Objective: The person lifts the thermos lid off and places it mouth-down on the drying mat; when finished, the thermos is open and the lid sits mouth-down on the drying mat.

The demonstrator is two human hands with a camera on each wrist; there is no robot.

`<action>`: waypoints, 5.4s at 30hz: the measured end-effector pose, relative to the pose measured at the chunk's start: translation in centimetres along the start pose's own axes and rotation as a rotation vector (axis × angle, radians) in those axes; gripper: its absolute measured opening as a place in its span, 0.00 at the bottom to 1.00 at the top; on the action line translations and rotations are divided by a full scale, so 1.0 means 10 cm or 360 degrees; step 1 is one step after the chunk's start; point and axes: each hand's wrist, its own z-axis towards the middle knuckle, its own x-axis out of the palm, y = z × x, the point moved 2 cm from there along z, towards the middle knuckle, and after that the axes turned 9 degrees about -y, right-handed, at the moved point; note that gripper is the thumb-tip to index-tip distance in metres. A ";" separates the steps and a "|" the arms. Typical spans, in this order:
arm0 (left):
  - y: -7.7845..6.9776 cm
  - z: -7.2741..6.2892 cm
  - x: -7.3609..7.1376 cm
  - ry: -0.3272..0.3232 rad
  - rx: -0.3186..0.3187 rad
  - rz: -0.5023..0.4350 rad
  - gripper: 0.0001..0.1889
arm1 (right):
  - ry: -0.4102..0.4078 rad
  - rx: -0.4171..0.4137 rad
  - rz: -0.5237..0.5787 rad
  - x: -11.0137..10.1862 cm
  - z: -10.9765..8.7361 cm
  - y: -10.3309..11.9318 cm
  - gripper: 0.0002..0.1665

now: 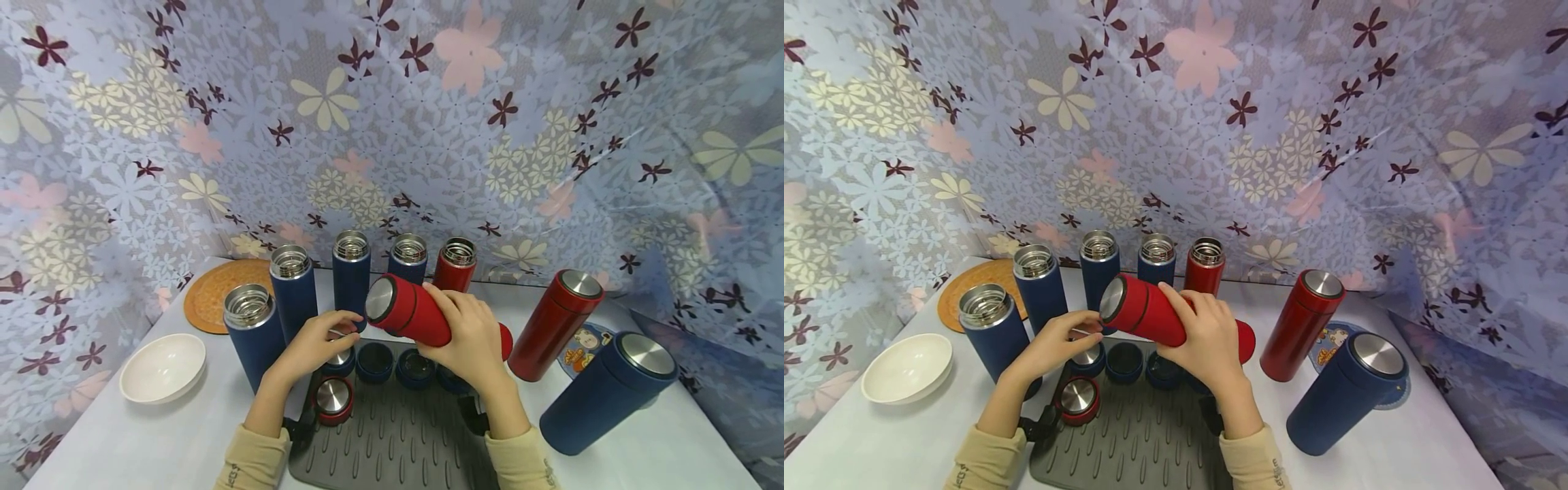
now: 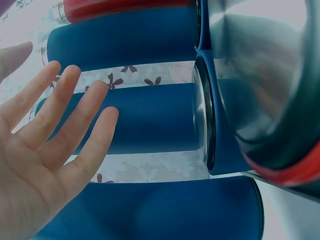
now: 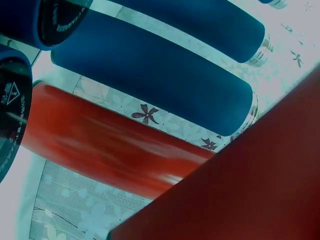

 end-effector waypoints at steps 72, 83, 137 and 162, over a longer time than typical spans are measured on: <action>-0.19 -0.07 -0.05 0.0049 0.0181 -0.0319 0.34 | 0.0507 -0.0308 -0.0228 0.17 -0.11 0.13 0.55; -0.16 -0.06 -0.07 0.0030 0.0077 -0.0345 0.33 | 0.0477 -0.0324 -0.0194 0.19 -0.11 0.14 0.54; -0.16 -0.04 -0.04 0.0138 -0.0217 -0.0334 0.23 | 0.0429 -0.0360 -0.0232 0.09 -0.06 0.18 0.51; -0.18 -0.04 -0.05 0.0118 -0.0171 -0.0468 0.30 | 0.0405 -0.0341 -0.0224 0.07 -0.04 0.13 0.52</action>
